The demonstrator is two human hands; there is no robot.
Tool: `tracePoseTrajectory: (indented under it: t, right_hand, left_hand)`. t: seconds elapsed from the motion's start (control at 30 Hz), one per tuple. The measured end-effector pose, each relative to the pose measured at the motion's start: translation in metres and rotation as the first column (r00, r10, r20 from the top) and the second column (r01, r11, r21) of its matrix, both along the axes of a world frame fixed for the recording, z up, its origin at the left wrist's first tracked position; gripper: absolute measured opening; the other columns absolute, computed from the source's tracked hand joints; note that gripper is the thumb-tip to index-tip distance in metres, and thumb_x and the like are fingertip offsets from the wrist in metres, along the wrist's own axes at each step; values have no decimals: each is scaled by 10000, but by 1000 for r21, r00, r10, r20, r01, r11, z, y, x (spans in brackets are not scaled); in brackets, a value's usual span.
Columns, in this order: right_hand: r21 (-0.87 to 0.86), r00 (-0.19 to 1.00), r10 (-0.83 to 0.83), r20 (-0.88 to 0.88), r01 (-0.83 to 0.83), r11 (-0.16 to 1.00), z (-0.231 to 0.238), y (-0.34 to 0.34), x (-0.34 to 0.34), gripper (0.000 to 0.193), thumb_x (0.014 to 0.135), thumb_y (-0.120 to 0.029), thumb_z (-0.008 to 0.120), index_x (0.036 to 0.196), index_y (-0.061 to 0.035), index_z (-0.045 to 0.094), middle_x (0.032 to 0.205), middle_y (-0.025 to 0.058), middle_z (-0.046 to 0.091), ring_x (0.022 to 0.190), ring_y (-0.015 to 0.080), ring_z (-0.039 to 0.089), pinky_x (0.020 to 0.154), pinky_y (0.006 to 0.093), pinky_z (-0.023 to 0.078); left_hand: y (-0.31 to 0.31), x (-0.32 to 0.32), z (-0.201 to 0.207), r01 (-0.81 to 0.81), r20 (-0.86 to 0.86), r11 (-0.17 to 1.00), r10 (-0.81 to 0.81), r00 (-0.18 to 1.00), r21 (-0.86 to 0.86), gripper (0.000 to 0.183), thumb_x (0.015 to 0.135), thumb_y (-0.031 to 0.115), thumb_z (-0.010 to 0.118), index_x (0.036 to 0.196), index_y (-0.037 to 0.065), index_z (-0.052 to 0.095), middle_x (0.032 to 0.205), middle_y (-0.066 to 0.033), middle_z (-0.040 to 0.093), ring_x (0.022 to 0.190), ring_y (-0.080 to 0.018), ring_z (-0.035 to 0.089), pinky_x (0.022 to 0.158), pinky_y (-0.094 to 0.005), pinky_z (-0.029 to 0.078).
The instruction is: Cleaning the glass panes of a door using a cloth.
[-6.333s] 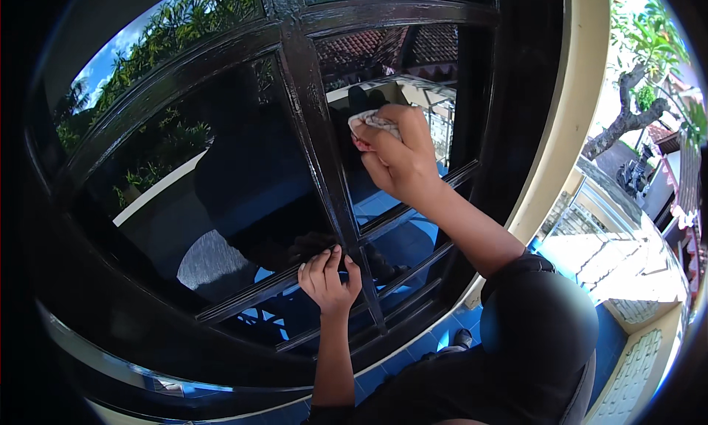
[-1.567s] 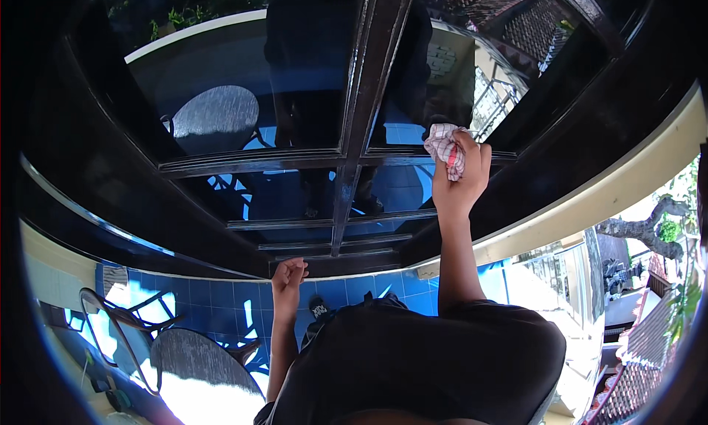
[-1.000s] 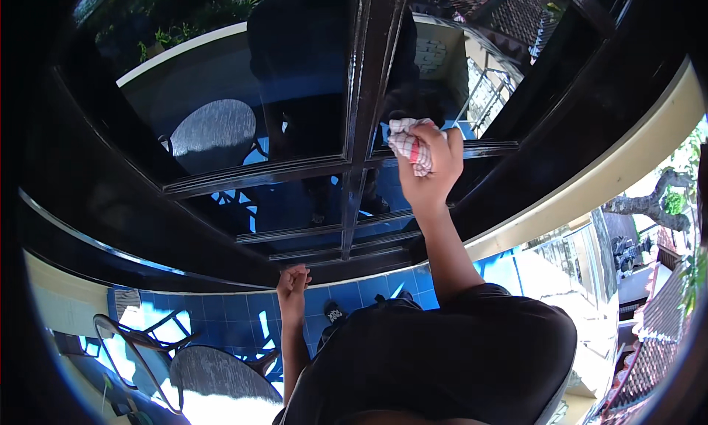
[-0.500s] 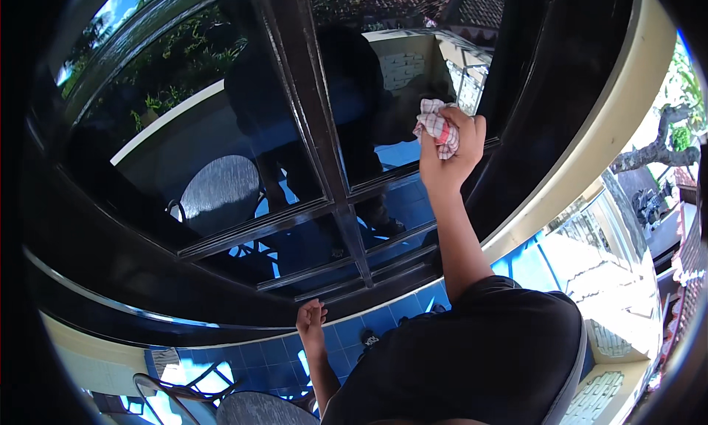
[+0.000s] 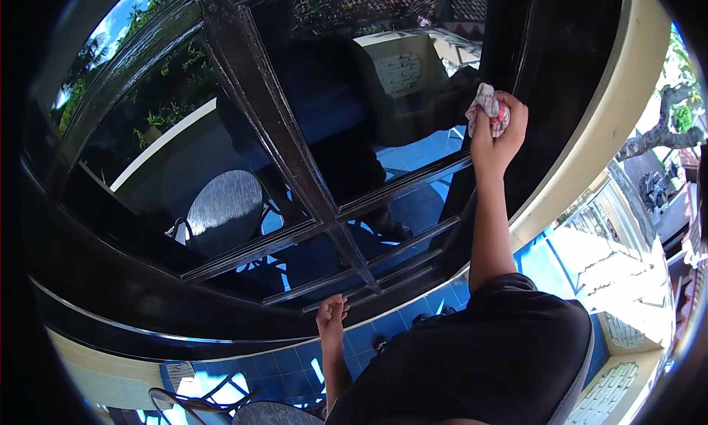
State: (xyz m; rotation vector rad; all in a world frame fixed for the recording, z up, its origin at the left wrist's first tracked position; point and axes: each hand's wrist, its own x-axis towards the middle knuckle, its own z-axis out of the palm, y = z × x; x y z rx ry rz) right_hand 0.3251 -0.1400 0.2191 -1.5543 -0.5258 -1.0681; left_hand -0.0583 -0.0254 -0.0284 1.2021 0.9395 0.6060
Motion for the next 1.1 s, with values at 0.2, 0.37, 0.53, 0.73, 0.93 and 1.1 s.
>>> tracePoseTrajectory:
  t: [0.2,0.37,0.53,0.73,0.93,1.1]
  right_hand:
    - [35,940,207,271,-224,974,29,68,-69,402,724,-85,788,1110,-74,678,1013,90,582,840,243,533,769,334,434]
    - [-194,892,366,265,-323,926,-7,84,-112,453,655,-184,850,1077,-158,687,970,55,506,837,224,460,825,392,328]
    - [-313,929,308,206,-236,920,-36,56,-92,441,672,-208,835,1084,-161,686,987,45,536,856,224,479,844,391,325]
    - [-8,978,164,131,-164,986,4,26,-20,384,755,-5,706,1133,-30,646,1046,117,668,882,251,595,860,333,472]
    - [0,913,249,324,-263,965,51,76,-73,370,729,-74,760,1085,-58,663,1003,96,628,852,236,562,810,343,453]
    - [-280,895,347,281,-269,921,-3,81,-110,405,681,-173,823,1061,-148,686,990,42,601,839,196,480,874,355,315]
  left_hand:
    - [-11,-3,-3,-77,-10,997,77,997,-7,289,1065,238,633,1256,24,671,1121,-110,714,931,-152,661,860,-266,504]
    - [-21,-13,-27,-133,-67,987,127,990,-91,291,1062,231,634,1261,21,669,1125,-111,715,940,-159,665,862,-272,507]
    - [-16,6,-6,-56,-100,995,47,994,-87,297,1064,232,627,1264,16,665,1136,-117,715,950,-171,668,874,-293,513]
    - [-7,20,2,-57,29,998,56,998,26,273,1046,232,652,1212,17,680,1122,-128,726,957,-198,684,860,-293,515]
    - [-30,-9,-16,-156,11,987,156,988,-29,330,1054,273,633,1265,21,662,1144,-130,715,971,-196,672,889,-299,505]
    - [-42,-32,-28,-186,-129,978,174,976,-90,322,1059,272,618,1255,20,662,1145,-134,713,968,-201,671,901,-316,503]
